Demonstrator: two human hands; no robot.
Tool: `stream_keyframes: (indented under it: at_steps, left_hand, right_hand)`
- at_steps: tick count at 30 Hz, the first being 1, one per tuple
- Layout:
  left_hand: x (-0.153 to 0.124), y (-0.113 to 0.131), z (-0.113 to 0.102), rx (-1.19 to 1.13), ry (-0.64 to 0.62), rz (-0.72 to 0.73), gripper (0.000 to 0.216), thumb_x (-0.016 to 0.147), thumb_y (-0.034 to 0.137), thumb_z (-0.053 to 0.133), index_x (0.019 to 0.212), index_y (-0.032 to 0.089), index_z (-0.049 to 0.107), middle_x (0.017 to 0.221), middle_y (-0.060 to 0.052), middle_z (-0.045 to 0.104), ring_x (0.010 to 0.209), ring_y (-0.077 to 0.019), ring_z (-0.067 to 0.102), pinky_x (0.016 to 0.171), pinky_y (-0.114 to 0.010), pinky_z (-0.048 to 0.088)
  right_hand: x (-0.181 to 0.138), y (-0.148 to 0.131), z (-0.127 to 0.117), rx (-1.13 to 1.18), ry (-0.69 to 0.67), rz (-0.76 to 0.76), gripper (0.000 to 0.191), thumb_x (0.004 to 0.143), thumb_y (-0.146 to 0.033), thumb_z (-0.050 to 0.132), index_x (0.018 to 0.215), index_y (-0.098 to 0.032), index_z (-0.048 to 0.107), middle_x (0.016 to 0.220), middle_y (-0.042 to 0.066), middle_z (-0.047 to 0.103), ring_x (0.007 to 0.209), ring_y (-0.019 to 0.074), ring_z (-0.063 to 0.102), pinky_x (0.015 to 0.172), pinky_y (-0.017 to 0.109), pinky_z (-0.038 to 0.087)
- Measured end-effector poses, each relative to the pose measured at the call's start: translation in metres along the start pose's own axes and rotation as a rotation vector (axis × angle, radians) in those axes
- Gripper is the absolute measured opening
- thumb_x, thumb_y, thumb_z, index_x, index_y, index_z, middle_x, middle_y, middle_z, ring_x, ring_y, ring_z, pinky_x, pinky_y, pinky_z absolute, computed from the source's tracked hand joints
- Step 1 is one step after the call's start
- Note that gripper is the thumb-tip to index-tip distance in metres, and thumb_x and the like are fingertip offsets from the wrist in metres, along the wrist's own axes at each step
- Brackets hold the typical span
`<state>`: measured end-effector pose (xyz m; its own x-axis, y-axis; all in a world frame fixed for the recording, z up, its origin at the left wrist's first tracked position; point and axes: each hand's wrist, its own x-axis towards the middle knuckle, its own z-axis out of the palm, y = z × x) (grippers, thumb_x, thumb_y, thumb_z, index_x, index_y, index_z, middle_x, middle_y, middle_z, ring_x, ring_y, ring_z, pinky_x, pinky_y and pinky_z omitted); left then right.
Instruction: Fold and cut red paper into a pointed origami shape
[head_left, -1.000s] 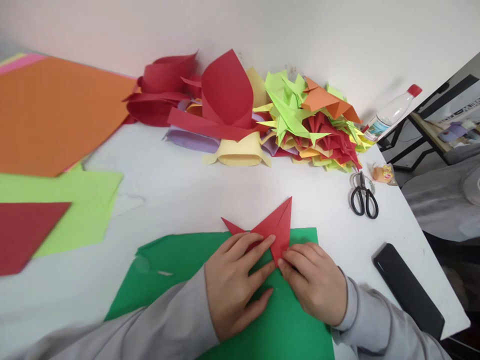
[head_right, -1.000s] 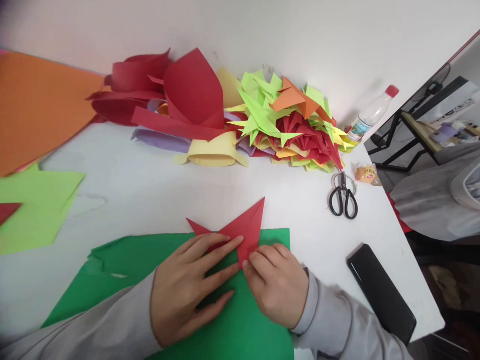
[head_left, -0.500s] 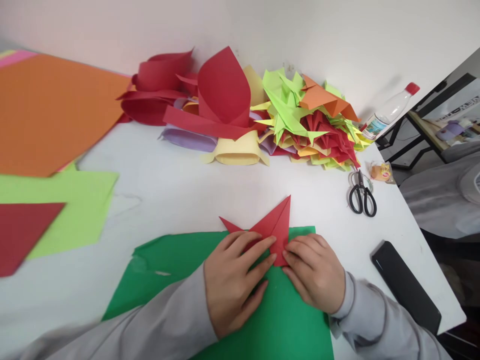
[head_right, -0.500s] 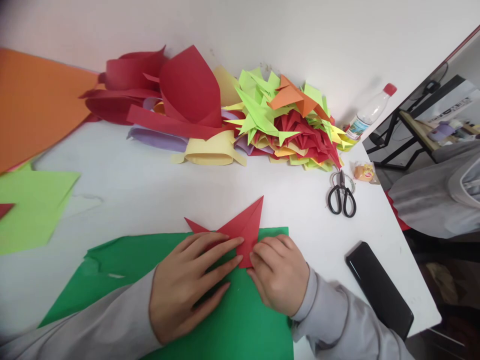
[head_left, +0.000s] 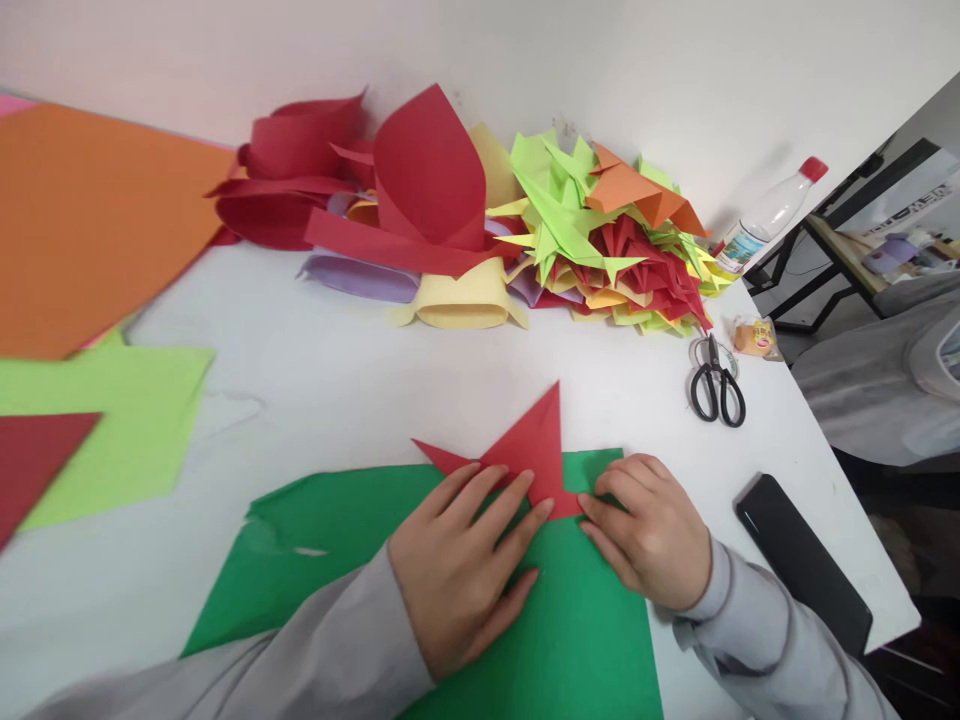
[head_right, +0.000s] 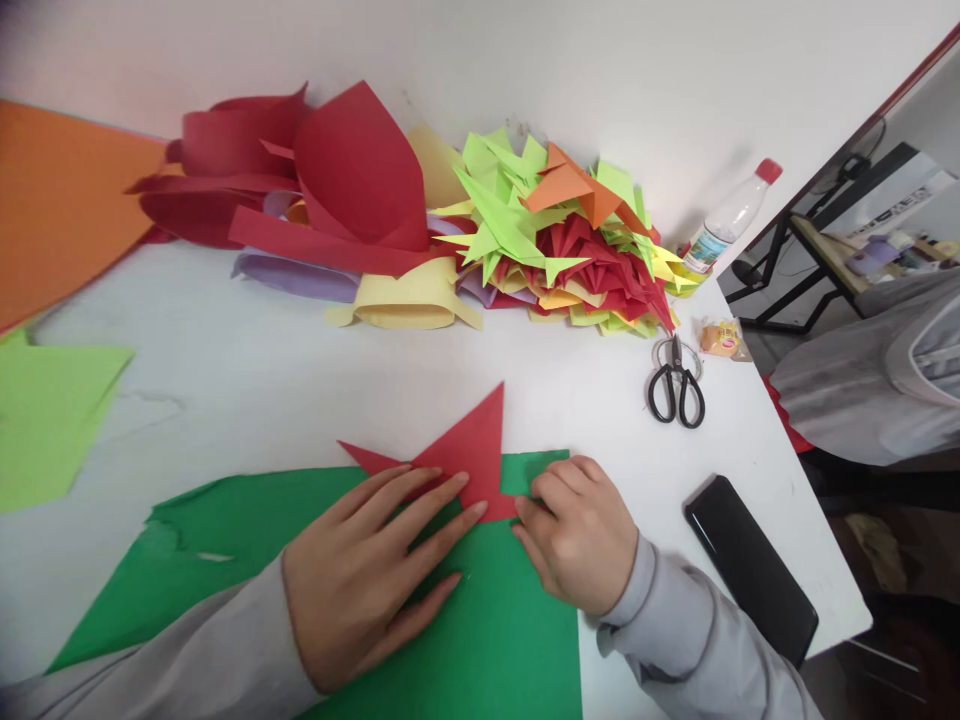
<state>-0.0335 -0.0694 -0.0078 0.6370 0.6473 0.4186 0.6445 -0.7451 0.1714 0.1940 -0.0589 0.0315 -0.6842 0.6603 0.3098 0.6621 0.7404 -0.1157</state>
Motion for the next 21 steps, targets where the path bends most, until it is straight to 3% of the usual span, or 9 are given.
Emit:
stream_keyframes:
  at_steps: [3,15,21]
  left_hand:
    - [0.0022,-0.0030,-0.0020,0.058,0.020,-0.026,0.039,0.087,0.033,0.048,0.116,0.015,0.066,0.116,-0.018,0.064,0.104,-0.0378,0.054,0.085,-0.056,0.048]
    - [0.0035,-0.0052,-0.0013,0.081,0.035,-0.017,0.038,0.086,0.030,0.049,0.113,0.011,0.068,0.115,-0.020,0.063,0.102,-0.0397,0.054,0.081,-0.056,0.049]
    - [0.0049,-0.0055,-0.0018,0.104,0.017,-0.002,0.037,0.085,0.031,0.052,0.113,0.011,0.067,0.115,-0.019,0.063,0.103,-0.0391,0.054,0.083,-0.055,0.049]
  right_hand:
    - [0.0005,0.0049,0.0041,-0.031,0.035,0.036,0.020,0.092,-0.021,0.050,0.096,-0.014,0.068,0.080,0.008,0.059,0.079,0.0207,0.052,0.072,0.037,0.046]
    - [0.0004,0.0034,-0.0029,-0.173,0.035,0.175,0.024,0.087,-0.012,0.050,0.069,-0.015,0.066,0.071,0.007,0.057,0.075,0.0211,0.051,0.071,0.038,0.041]
    - [0.0020,-0.0009,0.0023,-0.152,0.046,0.094,0.022,0.092,-0.022,0.052,0.102,-0.010,0.067,0.083,0.011,0.061,0.085,0.0234,0.052,0.076,0.039,0.044]
